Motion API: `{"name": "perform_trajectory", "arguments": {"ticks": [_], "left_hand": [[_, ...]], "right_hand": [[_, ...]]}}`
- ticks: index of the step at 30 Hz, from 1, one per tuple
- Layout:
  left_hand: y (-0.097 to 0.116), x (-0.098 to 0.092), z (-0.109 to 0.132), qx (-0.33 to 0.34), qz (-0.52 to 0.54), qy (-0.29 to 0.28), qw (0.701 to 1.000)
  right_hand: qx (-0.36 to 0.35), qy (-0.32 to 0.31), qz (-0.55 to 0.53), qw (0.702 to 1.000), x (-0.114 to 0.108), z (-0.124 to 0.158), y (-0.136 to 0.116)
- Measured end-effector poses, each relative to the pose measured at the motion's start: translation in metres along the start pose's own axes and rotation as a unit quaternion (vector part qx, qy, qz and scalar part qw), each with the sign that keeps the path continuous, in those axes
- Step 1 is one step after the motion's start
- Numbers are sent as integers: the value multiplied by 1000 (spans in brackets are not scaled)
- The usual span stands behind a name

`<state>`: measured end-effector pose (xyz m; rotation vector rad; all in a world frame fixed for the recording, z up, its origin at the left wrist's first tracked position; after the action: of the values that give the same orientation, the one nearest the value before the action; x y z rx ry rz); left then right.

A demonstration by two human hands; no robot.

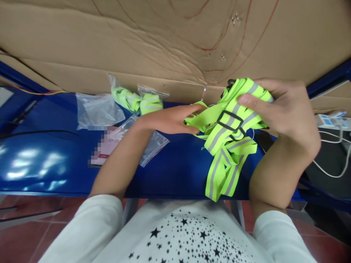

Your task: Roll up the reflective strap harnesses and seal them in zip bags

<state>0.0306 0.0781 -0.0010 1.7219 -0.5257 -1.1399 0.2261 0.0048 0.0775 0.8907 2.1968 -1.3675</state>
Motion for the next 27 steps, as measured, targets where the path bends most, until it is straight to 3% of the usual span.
{"name": "perform_trajectory", "arguments": {"ticks": [4, 7, 10, 12, 16, 19, 23, 25, 27], "left_hand": [[4, -13, 1, 48, 193, 74, 977], [2, 0, -6, 46, 213, 135, 967], [-1, 16, -13, 43, 202, 153, 966], [-6, 24, -16, 30, 203, 140, 969], [-13, 40, -18, 8, 204, 52, 978], [-4, 46, -14, 40, 169, 5, 985], [16, 46, -5, 81, 135, -17, 987], [23, 43, -3, 99, 124, -11, 987], [23, 40, -3, 98, 113, 3, 989]], "right_hand": [[-45, 4, 15, 999, 14, 0, -17], [-63, 20, 51, 997, 25, 1, -27], [-73, 38, 64, 995, 31, 1, -33], [-76, 64, 57, 993, 29, 2, -36], [-55, 79, 0, 995, 25, 0, -29], [31, 25, -120, 992, 34, -4, -8], [165, -93, -255, 948, 57, -5, 16], [171, -114, -263, 943, 62, -5, 19], [130, -98, -225, 961, 59, -8, 17]]}}
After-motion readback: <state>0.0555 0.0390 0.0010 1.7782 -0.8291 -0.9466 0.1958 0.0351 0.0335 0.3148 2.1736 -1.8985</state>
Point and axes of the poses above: each hand's wrist, its own z-axis away from the middle knuckle, its own x-axis out of the palm, y = z × x, the point moved 7 cm from there along -z, towards the middle knuckle, and after that the axes turned 2 degrees about y, right-handed, at the moved point
